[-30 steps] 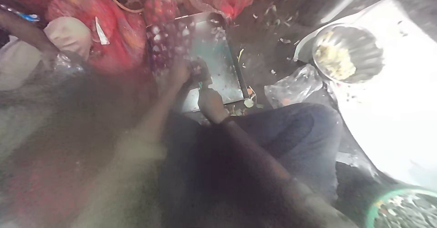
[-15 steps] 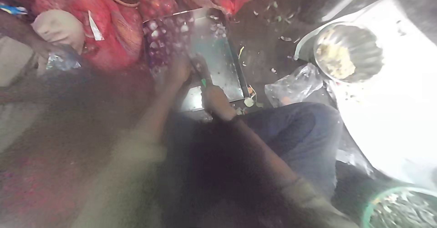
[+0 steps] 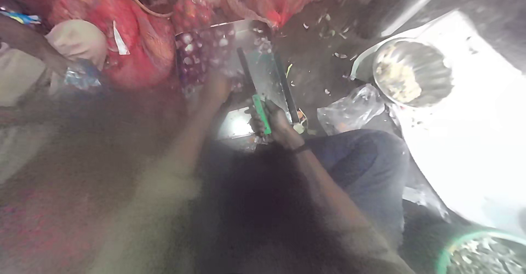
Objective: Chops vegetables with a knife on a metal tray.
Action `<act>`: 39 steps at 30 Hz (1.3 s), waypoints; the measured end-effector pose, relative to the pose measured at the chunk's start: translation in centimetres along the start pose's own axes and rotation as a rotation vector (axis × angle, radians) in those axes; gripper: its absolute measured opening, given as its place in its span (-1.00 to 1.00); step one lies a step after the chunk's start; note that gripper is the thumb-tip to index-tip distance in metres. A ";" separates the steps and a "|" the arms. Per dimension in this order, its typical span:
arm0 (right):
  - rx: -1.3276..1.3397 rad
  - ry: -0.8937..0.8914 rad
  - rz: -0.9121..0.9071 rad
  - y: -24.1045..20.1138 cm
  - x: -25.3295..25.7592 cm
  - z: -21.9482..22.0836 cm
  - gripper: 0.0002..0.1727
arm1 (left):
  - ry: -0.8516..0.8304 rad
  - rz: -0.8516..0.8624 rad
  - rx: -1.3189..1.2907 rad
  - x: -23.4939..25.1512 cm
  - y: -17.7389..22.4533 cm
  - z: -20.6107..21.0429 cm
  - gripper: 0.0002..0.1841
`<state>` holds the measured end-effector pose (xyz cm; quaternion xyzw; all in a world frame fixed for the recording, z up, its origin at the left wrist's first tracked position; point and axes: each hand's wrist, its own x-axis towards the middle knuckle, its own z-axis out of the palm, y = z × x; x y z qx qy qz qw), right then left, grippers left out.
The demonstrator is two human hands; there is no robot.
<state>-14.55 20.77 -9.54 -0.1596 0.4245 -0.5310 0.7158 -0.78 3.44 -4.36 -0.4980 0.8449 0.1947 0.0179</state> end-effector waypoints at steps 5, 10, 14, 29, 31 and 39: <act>-0.059 0.115 0.008 -0.4 -0.4 0.8 -0.67 | 0.007 0.020 0.018 0.3 -0.7 0.7 -0.80; -1.090 0.401 -0.137 -0.1 -0.6 2.5 -0.53 | 0.022 0.067 0.049 0.4 -1.1 1.2 -0.82; -1.489 0.515 -0.070 -0.1 -0.9 4.5 -0.48 | 0.012 0.064 0.047 0.4 -0.8 1.1 -0.79; -1.621 0.488 0.013 1.9 0.4 6.5 -0.59 | -0.012 0.070 0.081 0.6 -0.2 0.5 -0.82; -1.565 0.491 0.066 2.2 1.3 6.5 -0.63 | -0.029 0.074 0.071 0.2 0.0 0.4 -0.80; -1.554 0.525 0.050 0.8 0.8 6.9 -0.58 | 0.012 -0.006 0.062 -0.2 0.2 0.3 -0.72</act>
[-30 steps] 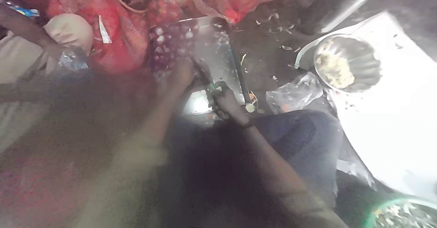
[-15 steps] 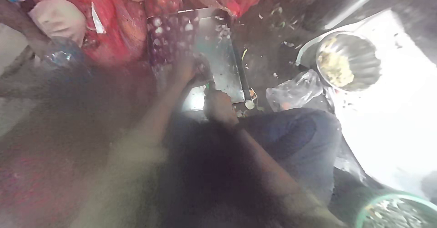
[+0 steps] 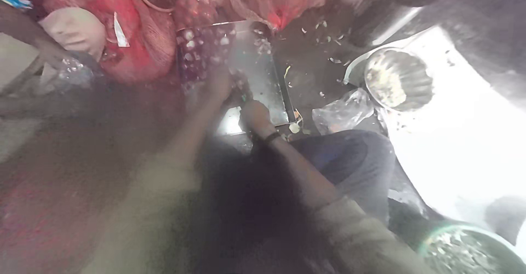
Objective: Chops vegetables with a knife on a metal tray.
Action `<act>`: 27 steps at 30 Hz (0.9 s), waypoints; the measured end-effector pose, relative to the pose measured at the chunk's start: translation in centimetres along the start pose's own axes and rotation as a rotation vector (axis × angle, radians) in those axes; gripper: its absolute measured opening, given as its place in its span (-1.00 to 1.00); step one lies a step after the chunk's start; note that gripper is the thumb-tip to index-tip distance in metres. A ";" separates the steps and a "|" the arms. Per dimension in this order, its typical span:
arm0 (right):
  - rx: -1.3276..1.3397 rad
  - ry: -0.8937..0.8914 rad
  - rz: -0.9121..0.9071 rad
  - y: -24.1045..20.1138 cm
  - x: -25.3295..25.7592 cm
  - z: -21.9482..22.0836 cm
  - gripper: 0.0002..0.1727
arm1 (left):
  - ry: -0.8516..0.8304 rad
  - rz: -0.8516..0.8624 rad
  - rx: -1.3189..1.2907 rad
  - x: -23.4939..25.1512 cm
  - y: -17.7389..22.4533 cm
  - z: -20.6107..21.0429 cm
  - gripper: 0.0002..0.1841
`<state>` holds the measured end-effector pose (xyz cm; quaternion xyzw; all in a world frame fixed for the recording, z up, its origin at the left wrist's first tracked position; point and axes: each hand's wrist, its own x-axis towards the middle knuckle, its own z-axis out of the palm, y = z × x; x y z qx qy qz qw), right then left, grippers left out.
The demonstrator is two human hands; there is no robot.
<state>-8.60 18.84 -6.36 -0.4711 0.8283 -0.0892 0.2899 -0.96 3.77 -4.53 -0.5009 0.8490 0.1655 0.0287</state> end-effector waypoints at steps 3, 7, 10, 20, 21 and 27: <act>-0.023 -0.005 -0.024 -0.2 -2.0 -1.2 -0.50 | 0.002 -0.008 -0.015 -0.6 0.1 0.0 -0.65; -0.008 0.003 -0.017 0.2 -2.6 -1.5 -0.57 | -0.008 -0.005 -0.024 -0.3 0.1 0.2 -0.70; -0.024 0.003 -0.024 0.2 -2.0 -1.1 -0.58 | 0.016 0.018 -0.002 0.2 -0.4 0.7 -0.73; -0.118 0.083 -0.162 -0.5 3.7 2.3 -0.40 | -0.019 0.003 0.017 0.4 -0.1 0.2 -0.72; -0.147 0.091 -0.166 -0.9 4.0 1.9 -0.35 | -0.016 0.005 0.006 0.3 -0.1 0.2 -0.73; -0.007 -0.017 -0.020 -0.3 -0.2 -1.1 -0.51 | 0.022 -0.013 0.019 0.4 -0.8 1.1 -0.58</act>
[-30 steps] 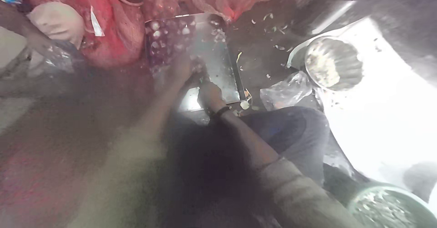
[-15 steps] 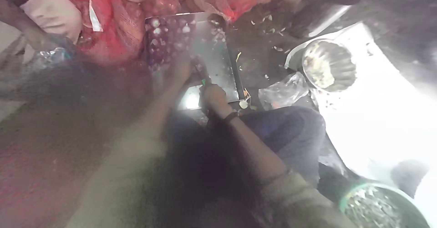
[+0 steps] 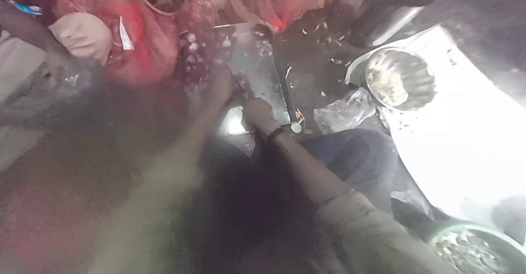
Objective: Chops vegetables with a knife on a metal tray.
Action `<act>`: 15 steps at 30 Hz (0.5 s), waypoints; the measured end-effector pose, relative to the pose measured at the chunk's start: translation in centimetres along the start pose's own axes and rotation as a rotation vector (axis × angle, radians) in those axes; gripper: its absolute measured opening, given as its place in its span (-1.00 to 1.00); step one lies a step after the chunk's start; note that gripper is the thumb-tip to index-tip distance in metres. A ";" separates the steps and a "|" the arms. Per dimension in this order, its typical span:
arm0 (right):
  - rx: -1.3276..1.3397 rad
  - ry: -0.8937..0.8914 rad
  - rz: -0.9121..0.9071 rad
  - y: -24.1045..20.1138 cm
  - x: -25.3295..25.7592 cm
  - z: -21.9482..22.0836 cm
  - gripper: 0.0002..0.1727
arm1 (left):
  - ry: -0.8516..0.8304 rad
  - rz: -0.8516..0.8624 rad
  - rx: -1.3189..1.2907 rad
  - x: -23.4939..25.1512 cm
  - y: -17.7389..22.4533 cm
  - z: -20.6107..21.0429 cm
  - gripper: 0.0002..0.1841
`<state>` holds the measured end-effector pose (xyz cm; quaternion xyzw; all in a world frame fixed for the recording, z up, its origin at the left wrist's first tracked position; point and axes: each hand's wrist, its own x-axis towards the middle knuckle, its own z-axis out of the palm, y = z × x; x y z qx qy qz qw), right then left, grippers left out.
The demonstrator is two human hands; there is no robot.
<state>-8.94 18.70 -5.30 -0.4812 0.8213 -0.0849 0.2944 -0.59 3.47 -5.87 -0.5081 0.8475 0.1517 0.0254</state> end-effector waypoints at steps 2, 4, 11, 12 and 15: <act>0.008 -0.020 0.024 0.3 -1.4 -0.9 -0.51 | -0.025 -0.020 -0.007 -0.2 0.5 -0.5 -0.57; -0.003 -0.035 0.023 0.5 -1.6 -1.2 -0.53 | -0.032 0.019 -0.005 -0.3 0.7 -0.9 -0.67; -0.001 -0.024 -0.015 0.5 -0.9 -0.1 -0.56 | 0.004 0.070 -0.008 0.3 -0.4 0.1 -0.75; -0.022 -0.020 -0.042 0.5 -0.3 0.3 -0.57 | 0.010 0.079 -0.010 0.3 -0.5 0.2 -0.77; -0.079 -0.008 -0.117 -0.6 2.2 1.4 -0.59 | -0.024 0.072 -0.030 0.3 0.0 -0.5 -0.79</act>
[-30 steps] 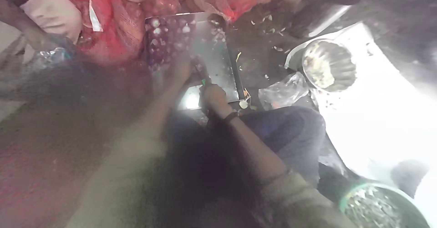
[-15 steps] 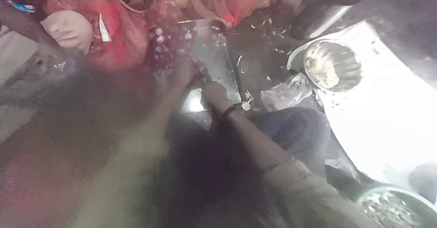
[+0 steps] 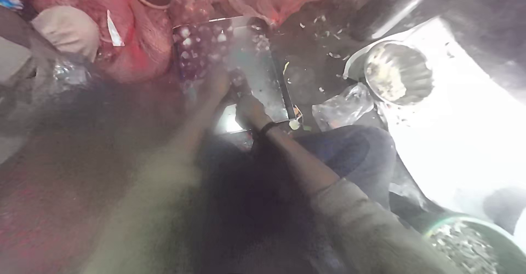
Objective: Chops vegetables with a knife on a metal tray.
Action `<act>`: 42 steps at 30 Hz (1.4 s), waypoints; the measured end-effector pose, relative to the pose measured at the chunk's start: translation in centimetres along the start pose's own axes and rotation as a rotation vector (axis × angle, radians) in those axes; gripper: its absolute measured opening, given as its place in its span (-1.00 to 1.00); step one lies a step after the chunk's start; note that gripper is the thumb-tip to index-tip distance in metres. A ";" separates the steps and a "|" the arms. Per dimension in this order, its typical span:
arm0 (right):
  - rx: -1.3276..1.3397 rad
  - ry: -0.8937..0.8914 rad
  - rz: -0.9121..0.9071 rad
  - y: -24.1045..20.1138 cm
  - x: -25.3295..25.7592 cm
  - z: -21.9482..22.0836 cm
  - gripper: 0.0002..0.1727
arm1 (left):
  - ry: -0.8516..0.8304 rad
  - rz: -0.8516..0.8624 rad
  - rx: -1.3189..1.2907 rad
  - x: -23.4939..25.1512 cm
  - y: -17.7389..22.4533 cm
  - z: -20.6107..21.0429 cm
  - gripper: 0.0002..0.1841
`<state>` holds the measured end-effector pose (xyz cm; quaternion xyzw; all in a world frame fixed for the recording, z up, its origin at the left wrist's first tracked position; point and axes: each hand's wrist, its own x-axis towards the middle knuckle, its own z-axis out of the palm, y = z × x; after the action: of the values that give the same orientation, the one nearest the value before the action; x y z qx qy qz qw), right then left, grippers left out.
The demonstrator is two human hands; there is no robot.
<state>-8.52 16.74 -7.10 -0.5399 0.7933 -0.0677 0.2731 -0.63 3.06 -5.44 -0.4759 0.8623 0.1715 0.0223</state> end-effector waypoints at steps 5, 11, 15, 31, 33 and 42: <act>-0.015 -0.002 0.067 -0.3 1.8 1.1 -0.40 | 0.020 -0.021 -0.026 -0.4 -0.2 0.7 -0.79; 0.106 0.011 0.165 1.2 -1.9 -0.1 -0.52 | 0.030 -0.080 0.011 0.3 -0.2 1.8 -0.60; 0.121 0.013 0.122 1.4 -3.8 -1.8 -0.54 | 0.017 -0.118 -0.040 0.0 0.6 1.0 -0.53; 0.095 0.016 0.159 1.4 -3.1 0.0 -0.58 | -0.003 -0.060 -0.015 0.4 0.2 1.3 -0.70; 0.115 0.038 0.154 2.0 -3.8 0.1 -0.54 | -0.021 -0.065 -0.025 0.4 0.3 1.4 -0.64; 0.102 0.061 0.108 2.2 -3.3 -0.4 -0.60 | 0.017 -0.003 -0.024 0.9 -0.6 1.8 -0.72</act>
<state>-9.64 20.49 -6.43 -0.4793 0.8248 -0.1097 0.2794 -0.88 2.64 -7.47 -0.4788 0.8597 0.1778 0.0093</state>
